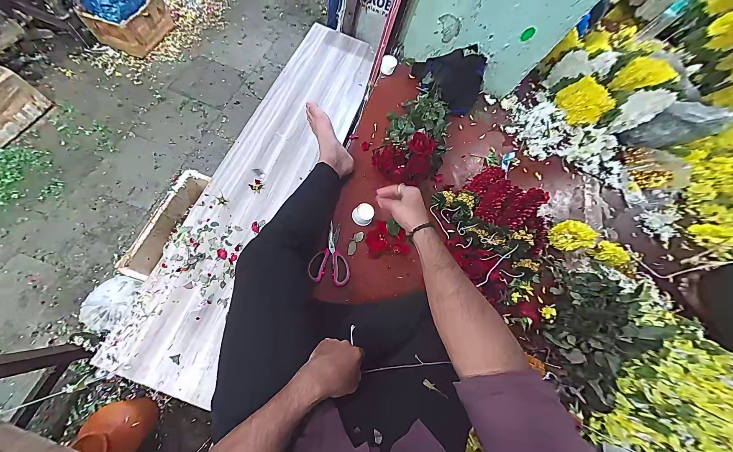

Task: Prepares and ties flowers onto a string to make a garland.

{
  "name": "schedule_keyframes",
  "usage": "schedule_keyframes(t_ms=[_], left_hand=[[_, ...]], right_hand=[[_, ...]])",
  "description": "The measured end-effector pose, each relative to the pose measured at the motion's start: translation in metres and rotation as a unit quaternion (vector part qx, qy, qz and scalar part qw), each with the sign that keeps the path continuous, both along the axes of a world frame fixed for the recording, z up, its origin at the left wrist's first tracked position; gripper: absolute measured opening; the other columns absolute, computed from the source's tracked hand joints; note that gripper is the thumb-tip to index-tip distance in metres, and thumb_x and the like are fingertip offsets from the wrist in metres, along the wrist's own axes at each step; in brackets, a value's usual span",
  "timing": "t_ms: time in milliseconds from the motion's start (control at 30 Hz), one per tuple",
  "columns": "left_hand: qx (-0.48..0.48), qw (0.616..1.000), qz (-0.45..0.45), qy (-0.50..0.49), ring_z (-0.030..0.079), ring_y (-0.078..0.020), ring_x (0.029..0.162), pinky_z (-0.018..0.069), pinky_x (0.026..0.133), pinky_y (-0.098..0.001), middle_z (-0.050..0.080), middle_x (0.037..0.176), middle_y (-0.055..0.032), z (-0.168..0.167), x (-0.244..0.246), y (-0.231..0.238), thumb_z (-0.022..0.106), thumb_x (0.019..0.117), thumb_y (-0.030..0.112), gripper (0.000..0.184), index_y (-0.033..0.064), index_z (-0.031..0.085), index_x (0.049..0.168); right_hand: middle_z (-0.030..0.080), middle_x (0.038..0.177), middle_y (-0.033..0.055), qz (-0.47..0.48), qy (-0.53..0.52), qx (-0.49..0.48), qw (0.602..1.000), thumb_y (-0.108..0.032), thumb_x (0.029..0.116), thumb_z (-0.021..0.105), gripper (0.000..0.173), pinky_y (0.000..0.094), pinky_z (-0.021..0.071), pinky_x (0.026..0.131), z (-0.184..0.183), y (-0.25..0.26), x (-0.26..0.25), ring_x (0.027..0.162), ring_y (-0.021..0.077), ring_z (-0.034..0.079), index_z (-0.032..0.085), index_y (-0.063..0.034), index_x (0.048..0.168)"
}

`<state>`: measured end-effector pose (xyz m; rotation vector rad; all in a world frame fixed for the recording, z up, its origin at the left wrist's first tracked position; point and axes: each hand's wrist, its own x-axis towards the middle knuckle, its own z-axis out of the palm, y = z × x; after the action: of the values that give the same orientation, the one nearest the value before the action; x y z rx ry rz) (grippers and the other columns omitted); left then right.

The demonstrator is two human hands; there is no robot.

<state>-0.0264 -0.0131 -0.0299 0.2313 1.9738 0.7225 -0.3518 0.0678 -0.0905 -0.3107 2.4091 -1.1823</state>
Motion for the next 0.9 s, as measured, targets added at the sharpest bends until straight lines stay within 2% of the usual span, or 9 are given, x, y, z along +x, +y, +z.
schedule_keyframes(t_ms=[33,100,200,333,433,567,700,833,900], left_hand=[[0.003,1.0,0.0,-0.003,0.07,-0.0403,0.094,0.054,0.077,-0.0636,0.071,0.096,-0.0176,-0.001,0.0,0.0,0.055,0.0997,0.028,0.025,0.0069,0.067,0.106],[0.008,1.0,0.005,-0.01,0.07,-0.0403,0.095,0.0541,0.077,-0.0638,0.071,0.096,-0.0175,-0.003,-0.002,0.0,0.055,0.1003,0.028,0.026,0.007,0.067,0.106],[0.01,1.0,0.021,-0.016,0.07,-0.0386,0.095,0.055,0.078,-0.0623,0.071,0.096,-0.0161,-0.005,-0.005,0.003,0.054,0.1005,0.028,0.024,0.0085,0.066,0.109],[0.015,0.995,0.1,-0.018,0.071,-0.0351,0.095,0.0563,0.08,-0.0598,0.072,0.097,-0.0124,-0.006,-0.008,-0.001,0.058,0.0972,0.026,0.029,0.014,0.059,0.123],[0.043,0.98,0.196,-0.013,0.071,-0.0315,0.093,0.0572,0.081,-0.0572,0.072,0.097,-0.0104,-0.008,-0.008,-0.003,0.059,0.0974,0.028,0.036,0.016,0.058,0.131],[0.033,0.964,0.262,-0.011,0.07,-0.0271,0.085,0.0579,0.077,-0.0533,0.07,0.091,-0.0062,-0.011,-0.011,0.001,0.06,0.0971,0.034,0.042,0.0187,0.053,0.136],[0.02,0.953,0.303,-0.01,0.071,-0.0247,0.084,0.0595,0.078,-0.0509,0.071,0.094,-0.0043,-0.017,-0.004,0.001,0.062,0.0966,0.037,0.057,0.0223,0.042,0.148],[0.067,0.939,0.336,0.014,0.066,-0.0205,0.072,0.0582,0.07,-0.0459,0.067,0.083,-0.0012,-0.022,-0.006,-0.004,0.063,0.0972,0.036,0.051,0.0217,0.05,0.144],[0.09,0.936,0.338,0.025,0.065,-0.0198,0.071,0.0571,0.069,-0.0447,0.066,0.082,-0.0014,-0.023,-0.006,-0.004,0.062,0.0982,0.036,0.043,0.0206,0.057,0.138]], right_hand=[[0.076,0.106,0.0091,-0.008,0.016,0.123,0.992,-0.017,0.0869,0.076,0.021,0.0539,0.0584,0.089,-0.015,0.016,-0.008,0.099,0.026,0.072,0.078,-0.0112,0.107],[0.074,0.1,0.0161,-0.004,0.002,0.283,0.959,-0.025,0.0804,0.078,0.024,0.0678,0.0535,0.083,-0.043,0.043,-0.012,0.098,0.0386,0.07,0.077,-0.012,0.1],[0.074,0.102,0.0154,0.024,-0.025,0.371,0.928,-0.035,0.0724,0.088,0.034,0.0672,0.053,0.085,-0.083,0.063,-0.006,0.103,0.0396,0.068,0.077,-0.0152,0.097],[0.074,0.09,0.0123,-0.047,-0.026,0.237,0.97,-0.026,0.0779,0.084,0.018,0.064,0.054,0.077,-0.085,0.072,-0.002,0.088,0.0336,0.07,0.076,-0.0126,0.087],[0.073,0.088,0.0109,-0.112,-0.024,0.129,0.985,-0.018,0.0791,0.083,0.018,0.0564,0.0565,0.077,-0.072,0.081,0.002,0.081,0.0283,0.07,0.075,-0.0081,0.091],[0.076,0.101,0.0126,-0.082,-0.036,0.195,0.977,-0.023,0.0786,0.086,0.038,0.0617,0.0556,0.087,-0.075,0.089,-0.001,0.096,0.033,0.072,0.075,-0.0092,0.112],[0.075,0.101,0.0131,-0.037,-0.043,0.265,0.963,-0.034,0.0735,0.089,0.035,0.0655,0.0534,0.085,-0.116,0.083,-0.002,0.099,0.0359,0.07,0.078,-0.0145,0.1],[0.073,0.097,0.0156,-0.108,-0.051,0.138,0.983,-0.023,0.0767,0.089,0.027,0.0615,0.0534,0.086,-0.1,0.085,-0.003,0.095,0.0342,0.069,0.077,-0.007,0.095],[0.072,0.09,0.0137,-0.147,-0.071,0.061,0.985,-0.018,0.0761,0.089,0.028,0.0509,0.0564,0.076,-0.087,0.091,0.003,0.081,0.0266,0.068,0.075,-0.0033,0.096]])
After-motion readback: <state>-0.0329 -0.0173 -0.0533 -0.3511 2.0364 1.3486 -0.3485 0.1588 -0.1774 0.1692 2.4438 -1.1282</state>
